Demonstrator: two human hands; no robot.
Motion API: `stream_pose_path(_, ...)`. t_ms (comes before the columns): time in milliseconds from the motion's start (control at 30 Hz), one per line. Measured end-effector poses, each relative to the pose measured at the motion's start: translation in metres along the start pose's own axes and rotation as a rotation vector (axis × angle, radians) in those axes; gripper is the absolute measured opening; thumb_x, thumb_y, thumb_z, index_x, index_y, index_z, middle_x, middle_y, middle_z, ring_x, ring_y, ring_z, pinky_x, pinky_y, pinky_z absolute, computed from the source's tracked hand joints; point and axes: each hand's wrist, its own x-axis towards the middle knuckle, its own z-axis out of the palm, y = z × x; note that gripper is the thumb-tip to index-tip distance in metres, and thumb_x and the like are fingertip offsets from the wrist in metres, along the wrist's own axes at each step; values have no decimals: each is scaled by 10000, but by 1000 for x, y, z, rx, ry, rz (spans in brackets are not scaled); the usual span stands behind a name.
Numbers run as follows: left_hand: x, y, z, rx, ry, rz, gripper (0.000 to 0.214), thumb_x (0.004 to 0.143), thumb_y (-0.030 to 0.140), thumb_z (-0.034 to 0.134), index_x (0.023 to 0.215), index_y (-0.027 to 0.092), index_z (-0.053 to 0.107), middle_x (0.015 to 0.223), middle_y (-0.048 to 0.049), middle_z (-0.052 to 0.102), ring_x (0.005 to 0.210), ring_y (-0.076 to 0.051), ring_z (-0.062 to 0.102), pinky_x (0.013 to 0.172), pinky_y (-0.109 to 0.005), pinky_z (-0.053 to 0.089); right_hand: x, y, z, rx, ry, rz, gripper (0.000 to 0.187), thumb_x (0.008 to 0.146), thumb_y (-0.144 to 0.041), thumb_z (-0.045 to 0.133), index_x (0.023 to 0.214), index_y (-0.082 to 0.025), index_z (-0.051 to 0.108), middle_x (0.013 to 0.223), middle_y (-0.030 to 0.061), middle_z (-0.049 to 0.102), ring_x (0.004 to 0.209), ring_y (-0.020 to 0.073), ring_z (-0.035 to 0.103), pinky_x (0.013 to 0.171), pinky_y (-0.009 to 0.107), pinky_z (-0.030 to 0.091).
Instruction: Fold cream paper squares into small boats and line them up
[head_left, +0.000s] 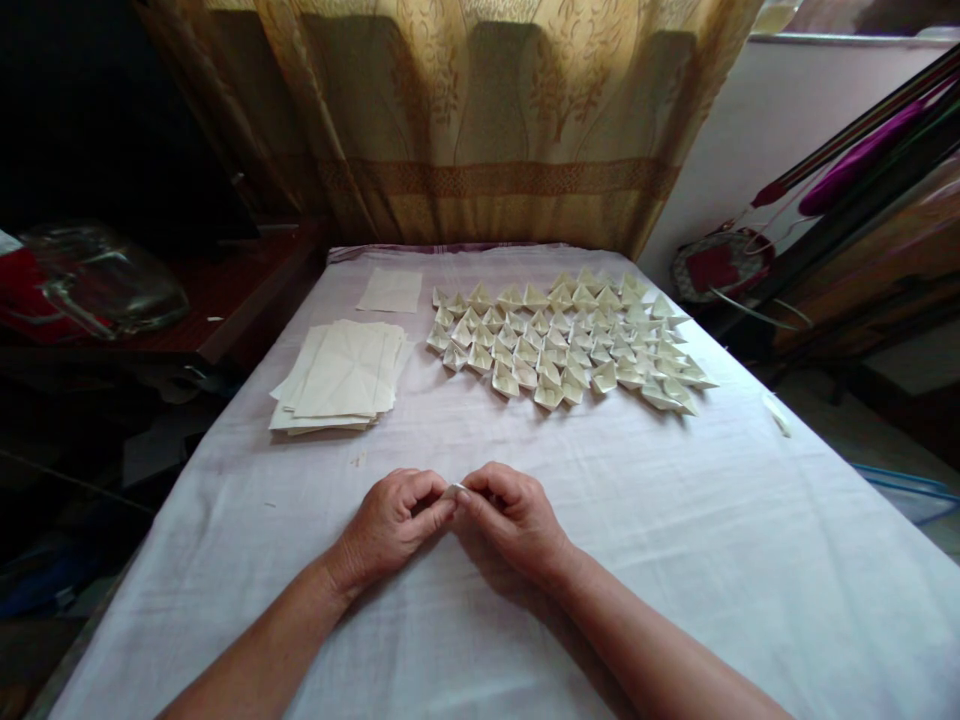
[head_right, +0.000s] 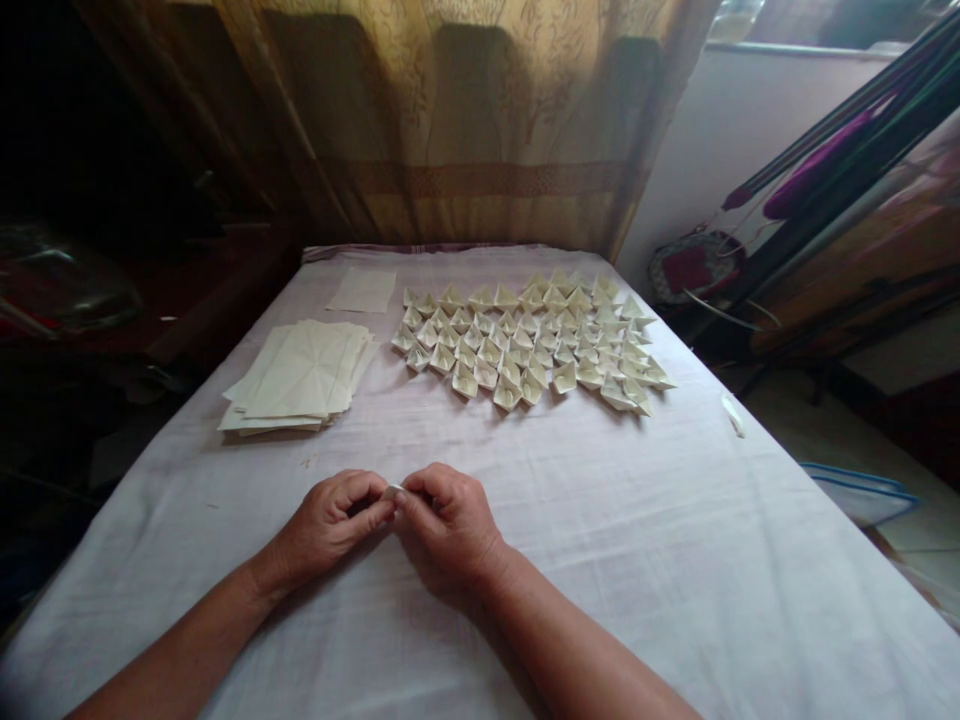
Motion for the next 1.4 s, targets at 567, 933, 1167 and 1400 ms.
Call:
stream_pose_path(567, -6, 1, -3, 76, 85, 45, 122, 928, 201, 529, 824, 214, 590, 708, 30, 619, 642, -112, 603, 619, -189, 466, -2, -3, 4, 35, -12, 18, 129, 891, -192, 588, 774, -189, 642, 676, -7, 616, 610, 99, 549, 608, 207, 397)
stream_pose_path(933, -14, 1, -2, 117, 148, 67, 55, 922, 207, 581, 940, 242, 619, 793, 28, 684, 724, -119, 652, 693, -185, 504, -4, -1, 8, -34, -103, -2, 154, 945, -205, 526, 829, -201, 627, 717, -1, 633, 647, 116, 563, 641, 224, 395)
stream_pose_path(1167, -12, -2, 5, 54, 167, -24, 130, 894, 272, 562, 831, 207, 654, 735, 10, 669, 672, -134, 627, 648, -219, 481, -1, 1, 7, -137, -107, -9, 129, 885, -210, 567, 818, -201, 677, 750, 18, 657, 669, 134, 583, 647, 231, 412)
stream_pose_path(1400, -5, -6, 4, -36, 150, -76, 239, 878, 362, 510, 834, 182, 661, 756, -10, 672, 718, -156, 628, 683, -233, 481, 9, -2, 9, -192, -74, 68, 126, 838, -174, 596, 756, -200, 688, 716, 3, 659, 668, 128, 571, 639, 219, 411)
